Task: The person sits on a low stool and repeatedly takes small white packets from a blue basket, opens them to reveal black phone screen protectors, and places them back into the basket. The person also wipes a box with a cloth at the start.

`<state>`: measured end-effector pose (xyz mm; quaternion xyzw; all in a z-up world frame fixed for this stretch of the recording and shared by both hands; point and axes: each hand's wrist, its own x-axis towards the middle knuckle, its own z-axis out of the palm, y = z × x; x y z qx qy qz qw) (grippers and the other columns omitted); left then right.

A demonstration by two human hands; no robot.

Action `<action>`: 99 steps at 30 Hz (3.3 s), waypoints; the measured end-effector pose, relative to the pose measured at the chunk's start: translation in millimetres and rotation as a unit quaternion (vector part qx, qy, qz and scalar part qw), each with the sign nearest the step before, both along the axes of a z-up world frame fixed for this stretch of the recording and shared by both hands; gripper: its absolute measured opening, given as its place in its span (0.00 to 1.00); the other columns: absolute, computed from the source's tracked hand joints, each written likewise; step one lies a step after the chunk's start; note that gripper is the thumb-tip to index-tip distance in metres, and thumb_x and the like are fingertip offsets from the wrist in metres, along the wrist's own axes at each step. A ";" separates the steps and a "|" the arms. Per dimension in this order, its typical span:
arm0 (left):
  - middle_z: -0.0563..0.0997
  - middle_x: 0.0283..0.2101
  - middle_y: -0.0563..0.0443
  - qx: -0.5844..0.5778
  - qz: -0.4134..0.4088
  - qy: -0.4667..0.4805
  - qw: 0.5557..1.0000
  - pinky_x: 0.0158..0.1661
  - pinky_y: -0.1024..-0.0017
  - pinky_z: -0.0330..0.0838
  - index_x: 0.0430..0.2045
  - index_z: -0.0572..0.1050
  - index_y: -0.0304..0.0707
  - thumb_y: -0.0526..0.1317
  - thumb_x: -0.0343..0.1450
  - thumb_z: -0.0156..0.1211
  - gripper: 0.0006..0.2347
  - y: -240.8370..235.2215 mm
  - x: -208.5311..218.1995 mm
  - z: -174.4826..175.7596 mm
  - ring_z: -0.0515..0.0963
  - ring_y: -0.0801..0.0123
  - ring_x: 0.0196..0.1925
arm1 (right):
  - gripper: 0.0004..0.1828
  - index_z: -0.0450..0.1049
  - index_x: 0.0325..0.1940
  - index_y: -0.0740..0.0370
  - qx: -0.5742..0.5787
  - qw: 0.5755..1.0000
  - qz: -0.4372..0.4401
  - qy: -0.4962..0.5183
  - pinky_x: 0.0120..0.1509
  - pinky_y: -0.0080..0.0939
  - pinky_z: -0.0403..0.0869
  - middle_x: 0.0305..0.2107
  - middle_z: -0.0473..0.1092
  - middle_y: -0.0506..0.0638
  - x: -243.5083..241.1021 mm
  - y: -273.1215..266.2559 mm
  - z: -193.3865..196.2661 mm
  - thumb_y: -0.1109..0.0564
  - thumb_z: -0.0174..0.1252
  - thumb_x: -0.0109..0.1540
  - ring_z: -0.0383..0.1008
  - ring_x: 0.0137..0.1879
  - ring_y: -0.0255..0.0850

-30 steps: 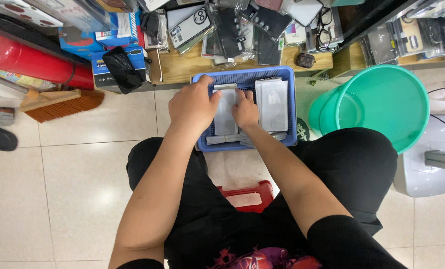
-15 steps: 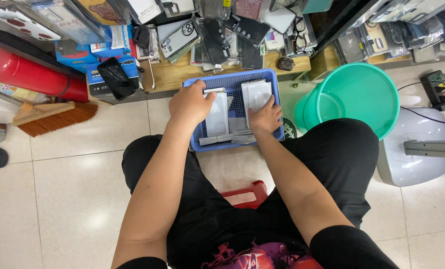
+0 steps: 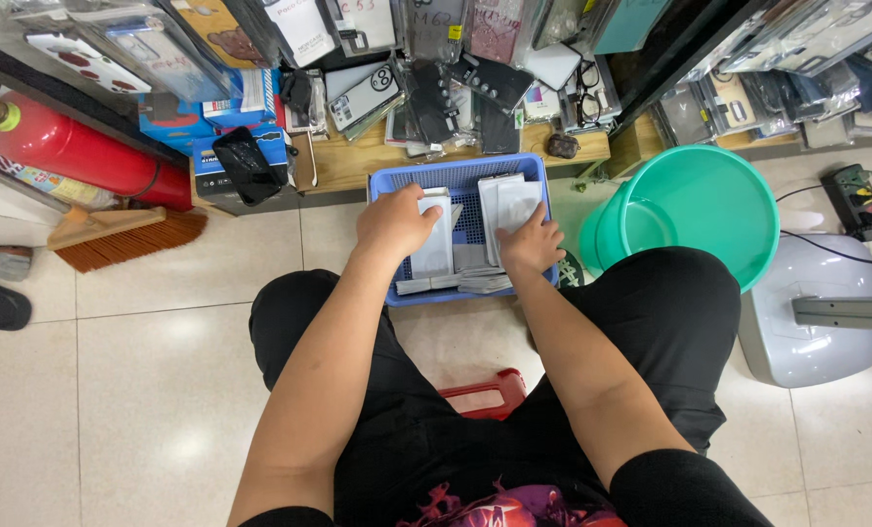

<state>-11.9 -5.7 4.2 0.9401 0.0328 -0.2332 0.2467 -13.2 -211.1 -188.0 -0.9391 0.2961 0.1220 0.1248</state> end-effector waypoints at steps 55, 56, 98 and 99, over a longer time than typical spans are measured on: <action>0.81 0.44 0.31 -0.753 0.131 0.070 0.641 0.46 0.63 0.79 0.53 0.72 0.23 0.67 0.71 0.32 0.38 -27.5 28.5 65.0 0.83 0.55 0.45 | 0.13 0.74 0.25 0.69 0.737 0.623 0.242 0.104 0.27 0.39 0.75 0.14 0.70 0.57 37.6 17.4 217.1 0.58 0.62 0.61 0.74 0.20 0.42; 0.81 0.44 0.31 -0.759 0.133 0.076 0.633 0.45 0.62 0.79 0.53 0.72 0.24 0.68 0.70 0.32 0.39 -28.9 25.8 68.3 0.83 0.55 0.44 | 0.12 0.74 0.26 0.69 0.741 0.619 0.242 0.099 0.28 0.40 0.75 0.14 0.70 0.58 37.2 17.3 216.1 0.58 0.62 0.60 0.74 0.20 0.43; 0.80 0.43 0.28 -0.799 0.136 0.019 0.585 0.45 0.60 0.78 0.50 0.73 0.22 0.65 0.71 0.33 0.37 -14.9 19.3 42.7 0.83 0.50 0.43 | 0.09 0.82 0.30 0.67 0.655 0.678 0.332 0.029 0.34 0.38 0.73 0.22 0.76 0.55 40.5 -7.1 235.8 0.57 0.64 0.57 0.73 0.31 0.40; 0.79 0.46 0.25 -0.801 0.149 0.010 0.579 0.46 0.56 0.77 0.49 0.73 0.22 0.62 0.72 0.38 0.34 -13.9 18.6 38.9 0.82 0.46 0.44 | 0.11 0.81 0.34 0.69 0.657 0.684 0.317 -0.015 0.37 0.43 0.75 0.26 0.78 0.60 47.0 -11.6 240.8 0.56 0.64 0.56 0.76 0.34 0.45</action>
